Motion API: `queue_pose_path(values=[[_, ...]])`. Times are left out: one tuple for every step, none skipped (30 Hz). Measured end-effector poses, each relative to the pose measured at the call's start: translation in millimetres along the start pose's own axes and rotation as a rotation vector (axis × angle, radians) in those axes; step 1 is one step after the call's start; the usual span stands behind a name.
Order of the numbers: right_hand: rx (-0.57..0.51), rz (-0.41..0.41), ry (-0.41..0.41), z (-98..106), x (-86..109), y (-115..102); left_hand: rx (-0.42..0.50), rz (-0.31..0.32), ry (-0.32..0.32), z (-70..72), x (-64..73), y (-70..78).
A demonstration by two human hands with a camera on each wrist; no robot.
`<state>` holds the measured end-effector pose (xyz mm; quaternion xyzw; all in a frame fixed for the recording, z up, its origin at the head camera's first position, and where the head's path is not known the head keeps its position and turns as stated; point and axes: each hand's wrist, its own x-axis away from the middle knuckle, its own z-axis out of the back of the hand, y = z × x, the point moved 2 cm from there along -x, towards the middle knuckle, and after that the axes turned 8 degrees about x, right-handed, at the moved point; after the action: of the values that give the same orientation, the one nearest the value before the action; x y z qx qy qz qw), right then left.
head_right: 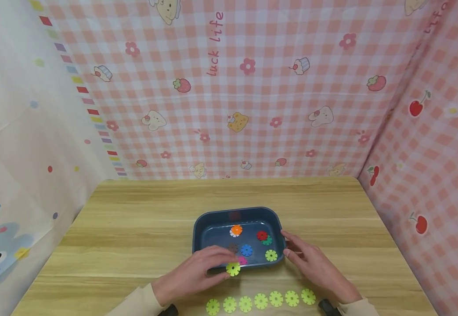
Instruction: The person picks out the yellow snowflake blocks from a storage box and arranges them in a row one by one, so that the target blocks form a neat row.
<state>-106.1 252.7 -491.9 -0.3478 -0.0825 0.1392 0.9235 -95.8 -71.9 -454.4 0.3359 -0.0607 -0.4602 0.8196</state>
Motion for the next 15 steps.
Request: queue_pose_path(values=[[-0.001, -0.005, 0.001, 0, 0.2, 0, -0.003, -0.002, 0.0, 0.1, 1.5, 0.3], [0.0, -0.007, 0.001, 0, 0.3, 0, -0.014, -0.002, -0.001, 0.0, 3.1, 0.3], [-0.002, -0.008, 0.001, 0, 0.3, 0, -0.018, -0.002, -0.003, 0.0, 4.7, 0.4], [-0.003, -0.007, 0.0, 0, 0.3, 0, -0.022, -0.001, -0.005, 0.1, 6.2, 0.5], [-0.005, -0.006, -0.001, 0, 0.3, 0, -0.023, 0.005, -0.009, 0.1, 7.9, 0.5], [-0.005, -0.004, -0.001, 0, 0.3, 0, -0.025, 0.008, -0.012, 0.3, 9.9, 0.7], [-0.006, -0.003, -0.003, 0, 0.3, 0, -0.031, 0.012, -0.014, 0.6, 12.0, 1.0], [-0.006, -0.002, -0.003, 0, 0.4, 0, -0.029, 0.02, -0.018, 1.0, 14.2, 1.1], [-0.007, -0.002, -0.004, -1, 0.4, 0, -0.025, 0.028, -0.021, 1.5, 16.5, 1.2], [-0.007, -0.003, -0.004, -1, 0.3, 0, -0.022, 0.041, -0.025, 1.8, 19.1, 1.1], [-0.006, -0.005, -0.005, -1, 0.3, 1, -0.018, 0.053, -0.028, 2.3, 21.8, 0.9], [-0.007, -0.008, -0.006, 0, 0.3, 1, -0.016, 0.067, -0.033, 2.8, 24.5, 0.7], [-0.008, -0.011, -0.008, 0, 0.3, 1, -0.011, 0.082, -0.039, 3.3, 27.1, 0.1], [-0.009, -0.013, -0.009, 0, 0.3, 1, -0.004, 0.095, -0.044, 3.8, 29.9, -0.6], [-0.011, -0.015, -0.011, 0, 0.2, 1, -0.002, 0.103, -0.048, 4.1, 32.7, -1.3]])
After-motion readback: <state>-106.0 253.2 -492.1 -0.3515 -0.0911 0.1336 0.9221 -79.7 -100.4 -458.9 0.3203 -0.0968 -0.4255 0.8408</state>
